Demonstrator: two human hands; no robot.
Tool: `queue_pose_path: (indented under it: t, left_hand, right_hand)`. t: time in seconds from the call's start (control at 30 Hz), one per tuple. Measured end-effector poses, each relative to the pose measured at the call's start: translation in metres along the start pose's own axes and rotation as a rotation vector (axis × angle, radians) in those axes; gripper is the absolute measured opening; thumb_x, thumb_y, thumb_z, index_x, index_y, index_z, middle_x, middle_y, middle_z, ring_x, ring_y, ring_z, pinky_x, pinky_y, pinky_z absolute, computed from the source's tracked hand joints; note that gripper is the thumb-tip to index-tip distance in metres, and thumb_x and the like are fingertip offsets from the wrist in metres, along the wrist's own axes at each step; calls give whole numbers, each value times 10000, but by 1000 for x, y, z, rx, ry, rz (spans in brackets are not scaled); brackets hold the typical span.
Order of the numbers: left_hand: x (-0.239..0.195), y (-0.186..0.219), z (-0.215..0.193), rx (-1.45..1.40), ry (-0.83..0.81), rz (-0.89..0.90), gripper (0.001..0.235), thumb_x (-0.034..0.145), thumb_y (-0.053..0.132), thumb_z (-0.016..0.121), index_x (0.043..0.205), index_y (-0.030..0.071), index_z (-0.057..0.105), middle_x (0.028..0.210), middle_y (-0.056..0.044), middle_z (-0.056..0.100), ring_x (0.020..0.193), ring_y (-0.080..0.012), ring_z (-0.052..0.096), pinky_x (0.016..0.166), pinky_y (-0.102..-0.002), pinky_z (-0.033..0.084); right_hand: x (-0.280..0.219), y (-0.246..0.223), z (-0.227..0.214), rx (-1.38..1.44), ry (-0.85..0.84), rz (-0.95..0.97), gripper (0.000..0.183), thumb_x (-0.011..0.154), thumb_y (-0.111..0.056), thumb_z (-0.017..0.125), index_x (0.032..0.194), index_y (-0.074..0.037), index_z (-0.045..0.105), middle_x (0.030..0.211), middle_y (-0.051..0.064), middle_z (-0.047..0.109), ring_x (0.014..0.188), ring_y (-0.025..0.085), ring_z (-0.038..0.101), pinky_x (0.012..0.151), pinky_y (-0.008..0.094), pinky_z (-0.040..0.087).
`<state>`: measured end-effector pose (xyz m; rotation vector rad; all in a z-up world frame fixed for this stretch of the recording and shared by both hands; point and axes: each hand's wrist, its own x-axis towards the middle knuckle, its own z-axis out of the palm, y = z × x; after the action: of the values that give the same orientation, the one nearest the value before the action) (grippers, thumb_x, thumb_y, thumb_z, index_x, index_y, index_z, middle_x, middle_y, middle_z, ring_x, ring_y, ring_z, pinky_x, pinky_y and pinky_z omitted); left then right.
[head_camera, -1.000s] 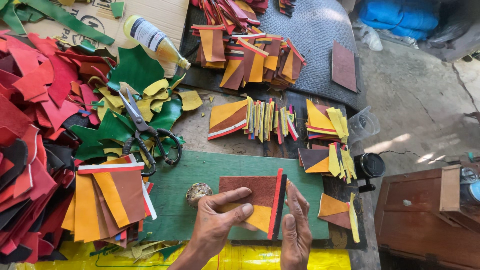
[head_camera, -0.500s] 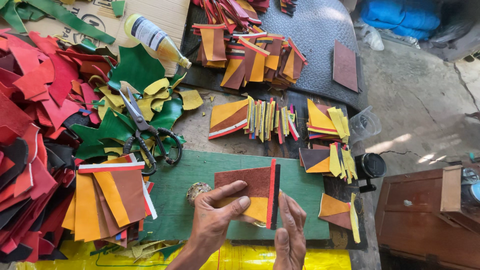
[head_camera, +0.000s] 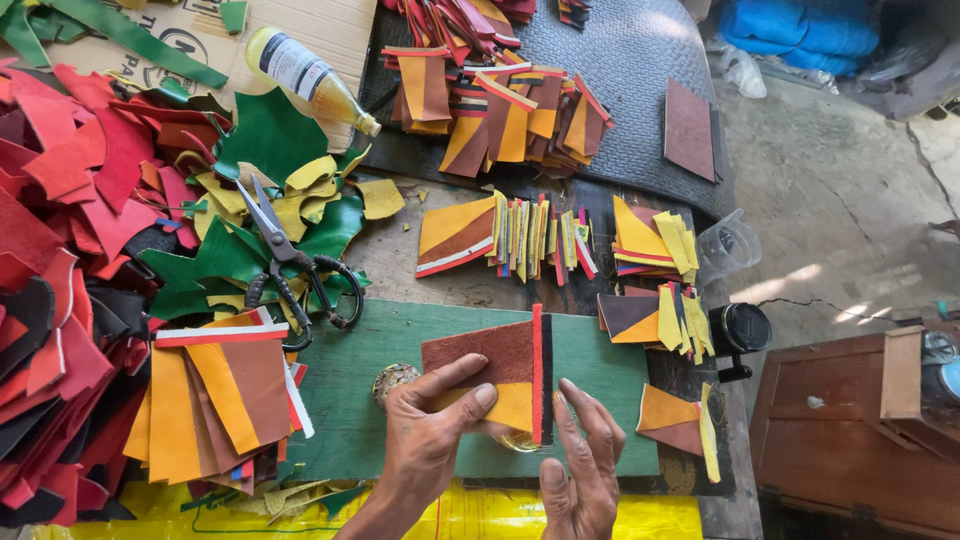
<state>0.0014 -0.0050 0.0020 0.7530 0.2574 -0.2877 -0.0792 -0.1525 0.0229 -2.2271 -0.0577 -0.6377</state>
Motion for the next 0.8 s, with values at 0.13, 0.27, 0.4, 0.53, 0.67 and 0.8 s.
queue_pose_path:
  t: [0.13, 0.27, 0.4, 0.53, 0.67, 0.8]
  left_hand:
    - [1, -2, 0, -10, 21, 47, 418, 814, -56, 752, 1212, -150, 665, 1099, -245, 721, 871, -250, 743, 668, -397, 696]
    - [2, -5, 1, -24, 59, 64, 407, 808, -66, 749, 1200, -145, 671, 1100, -229, 724, 868, -242, 737, 659, -393, 694]
    - [2, -7, 1, -30, 81, 73, 402, 805, -63, 747, 1192, -146, 672, 1091, -239, 727, 872, -250, 744, 651, -388, 693]
    - [3, -9, 0, -53, 76, 65, 413, 806, -73, 744, 1203, -151, 661, 1095, -241, 724, 871, -250, 740, 651, -390, 690]
    - [4, -8, -5, -90, 40, 28, 427, 818, -77, 732, 1228, -155, 641, 1089, -264, 721, 874, -264, 748, 664, -395, 655]
    - [6, -8, -7, -130, 37, -6, 444, 814, -79, 724, 1241, -150, 625, 1097, -260, 718, 881, -267, 756, 662, -394, 685]
  right_hand:
    - [-2, 0, -1, -98, 13, -35, 507, 1068, -400, 476, 1371, -24, 628, 1489, 148, 573, 1428, 316, 459, 1204, 468, 364]
    - [-4, -4, -2, -174, -11, -38, 492, 1048, -395, 500, 1324, -19, 653, 1470, 155, 567, 1416, 336, 438, 1189, 474, 367]
    - [-6, -9, -4, -266, 12, -43, 457, 1037, -397, 500, 1292, -61, 677, 1422, 141, 587, 1398, 316, 445, 1181, 468, 385]
    - [-3, -6, -12, -312, 66, -134, 368, 1066, -389, 491, 1237, -132, 690, 1379, 115, 596, 1381, 291, 452, 1176, 461, 393]
    - [-2, 3, -20, -88, 21, -61, 437, 1108, -425, 399, 1328, -128, 633, 1457, 145, 553, 1427, 308, 469, 1172, 471, 396]
    - [-4, 11, -16, 25, -68, -90, 507, 1132, -445, 316, 1454, -160, 585, 1585, 181, 487, 1491, 349, 408, 1195, 506, 368]
